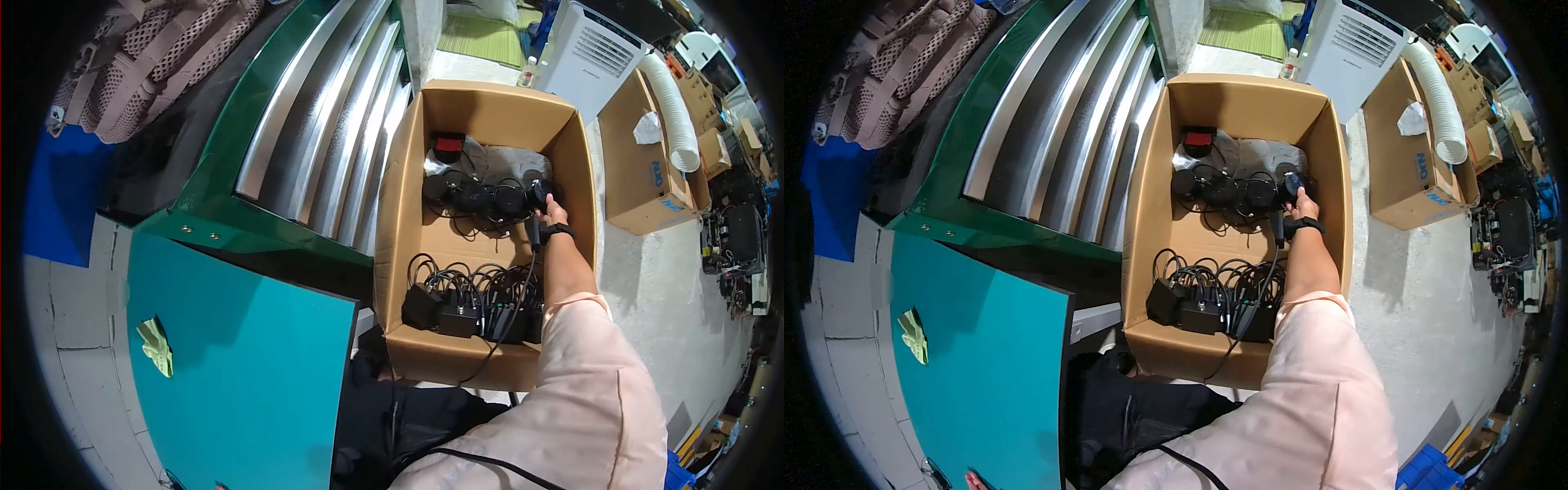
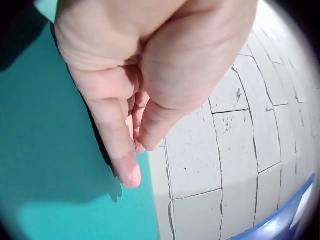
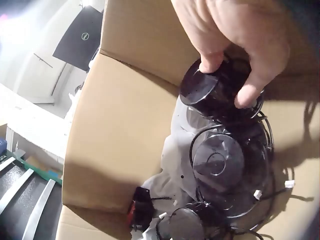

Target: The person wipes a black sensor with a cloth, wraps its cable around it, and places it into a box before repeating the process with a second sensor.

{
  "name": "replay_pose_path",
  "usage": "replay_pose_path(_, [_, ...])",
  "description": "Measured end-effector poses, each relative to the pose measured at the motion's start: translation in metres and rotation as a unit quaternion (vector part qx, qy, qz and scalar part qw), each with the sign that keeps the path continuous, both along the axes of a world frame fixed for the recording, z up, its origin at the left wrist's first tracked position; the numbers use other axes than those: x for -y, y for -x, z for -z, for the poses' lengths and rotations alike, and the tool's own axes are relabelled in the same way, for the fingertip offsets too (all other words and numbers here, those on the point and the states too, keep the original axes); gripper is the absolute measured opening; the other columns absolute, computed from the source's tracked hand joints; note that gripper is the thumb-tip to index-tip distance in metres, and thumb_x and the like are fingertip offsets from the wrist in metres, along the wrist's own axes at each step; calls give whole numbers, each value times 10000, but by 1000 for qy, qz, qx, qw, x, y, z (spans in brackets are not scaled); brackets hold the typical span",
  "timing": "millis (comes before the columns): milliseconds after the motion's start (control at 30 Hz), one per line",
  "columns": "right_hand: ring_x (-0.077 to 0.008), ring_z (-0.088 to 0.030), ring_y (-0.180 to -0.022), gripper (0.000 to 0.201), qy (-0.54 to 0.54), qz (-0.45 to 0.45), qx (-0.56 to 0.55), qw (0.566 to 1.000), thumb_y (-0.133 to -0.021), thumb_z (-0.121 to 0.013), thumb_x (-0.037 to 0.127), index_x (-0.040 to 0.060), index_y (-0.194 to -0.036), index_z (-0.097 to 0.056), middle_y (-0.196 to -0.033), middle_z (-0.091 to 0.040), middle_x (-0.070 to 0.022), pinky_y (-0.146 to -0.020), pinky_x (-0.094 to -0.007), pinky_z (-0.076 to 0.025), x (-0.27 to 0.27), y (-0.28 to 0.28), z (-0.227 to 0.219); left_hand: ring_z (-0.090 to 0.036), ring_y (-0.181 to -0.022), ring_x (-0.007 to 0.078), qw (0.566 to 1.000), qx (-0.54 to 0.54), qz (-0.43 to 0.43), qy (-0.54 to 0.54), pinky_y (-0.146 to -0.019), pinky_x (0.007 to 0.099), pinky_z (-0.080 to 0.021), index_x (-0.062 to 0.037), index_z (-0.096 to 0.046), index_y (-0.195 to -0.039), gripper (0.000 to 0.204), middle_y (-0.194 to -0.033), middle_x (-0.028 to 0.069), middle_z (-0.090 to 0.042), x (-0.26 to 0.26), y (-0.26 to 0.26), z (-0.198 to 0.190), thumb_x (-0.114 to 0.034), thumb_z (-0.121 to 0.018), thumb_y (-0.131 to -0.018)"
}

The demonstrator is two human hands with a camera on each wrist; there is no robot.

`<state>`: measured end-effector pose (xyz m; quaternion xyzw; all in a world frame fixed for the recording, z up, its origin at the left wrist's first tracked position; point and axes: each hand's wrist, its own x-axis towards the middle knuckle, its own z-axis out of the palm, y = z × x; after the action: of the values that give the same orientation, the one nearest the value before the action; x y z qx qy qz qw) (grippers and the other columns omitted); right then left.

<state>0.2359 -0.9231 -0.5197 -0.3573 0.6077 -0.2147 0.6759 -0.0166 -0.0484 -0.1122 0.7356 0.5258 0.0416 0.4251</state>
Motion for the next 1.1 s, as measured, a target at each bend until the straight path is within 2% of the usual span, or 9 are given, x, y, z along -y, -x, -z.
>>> replay_pose_path(233, [-267, -621, -849, 366, -49, -90, 98, 990, -879, -624, 270, 19, -1130, -535, -1037, -583, -145, -638, -344, -568, 5, 24, 12, -388, -1266, 235, 965, 96, 232, -79, -1075, 355, -278, 17, -272, -1397, 504, -1382, 148, -389, -99, -9, 50, -204, -395, -961])
replay_pose_path(333, [-176, -639, -712, 332, 440, -434, 66, 783, -838, -626, 23, 2, -1147, -508, -915, -629, -122, -635, -266, -535, 31, 27, 75, -437, -1228, 192, 951, 172, 241, -89, -1056, 265, -322, 58, -308, -1370, 421, -1343, 180, -439, -83, 39, 57, -42, -391, -970])
replay_pose_path(400, [-158, -647, -678, 170, 50, -381, 65, 921, -880, -555, 126, -12, -965, -604, -942, -667, -132, -604, -244, -526, -10, 7, -45, -445, -1225, 235, 961, 109, 229, -107, -1048, 287, -342, 91, -343, -1330, 404, -1340, 214, -428, -14, 10, 19, -30, -421, -952])
replay_pose_path(467, [-148, -616, -655, 207, 155, -246, 173, 941, -895, -529, 209, 27, -851, -619, -816, -646, -90, -512, -223, -476, -61, -27, -111, -470, -1201, 314, 948, 270, 164, 41, -1051, 366, -366, 129, -360, -1296, 398, -1321, 262, -427, -35, 15, 38, -72, -408, -956])
replay_pose_path(600, [-117, -560, -740, 256, 216, -446, 387, 778, -906, -543, 197, -3, -1063, -573, -876, -611, -50, -668, -219, -455, -185, -42, -295, -539, -1103, 328, 874, 409, 30, 260, -984, 400, -436, 104, -440, -1198, 371, -1212, 212, -506, -26, 16, 19, -153, -510, -939])
replay_pose_path(633, [-124, -558, -895, 293, 261, -315, 432, 804, -919, -514, 147, -17, -1158, -554, -1052, -592, -78, -808, -227, -427, -259, -55, -369, -556, -1082, 312, 886, 389, 31, 250, -957, 388, -462, 85, -460, -1171, 339, -1195, 186, -514, -28, 19, 6, -146, -528, -931])
replay_pose_path(867, [-140, -602, -792, 174, 278, -695, 510, 423, -859, -556, 122, 2, -958, -634, -961, -614, -73, -711, -256, -483, -572, 91, -515, -631, -903, 224, 959, 277, 54, 25, -765, 328, -550, 42, -526, -1112, 333, -1028, 115, -603, -123, 97, -59, -191, -609, -890])
replay_pose_path(1000, [-252, -616, -924, 265, 377, -777, 498, 76, -841, -618, 208, 59, -1060, -614, -1030, -628, -108, -795, -361, -495, -696, 137, -479, -625, -875, 194, 982, 175, -41, -62, -735, 307, -543, 19, -548, -1124, 338, -1011, 93, -609, -188, 136, -79, -200, -622, -876])
replay_pose_path(1100, [-328, -533, -1098, 426, 417, -796, 438, -6, -832, -635, 251, 42, -1191, -542, -1209, -542, -170, -905, -425, -447, -743, 147, -433, -617, -938, 250, 988, 105, -53, -103, -779, 353, -522, 13, -531, -1195, 464, -1082, 132, -605, -236, 140, -63, -207, -680, -814])
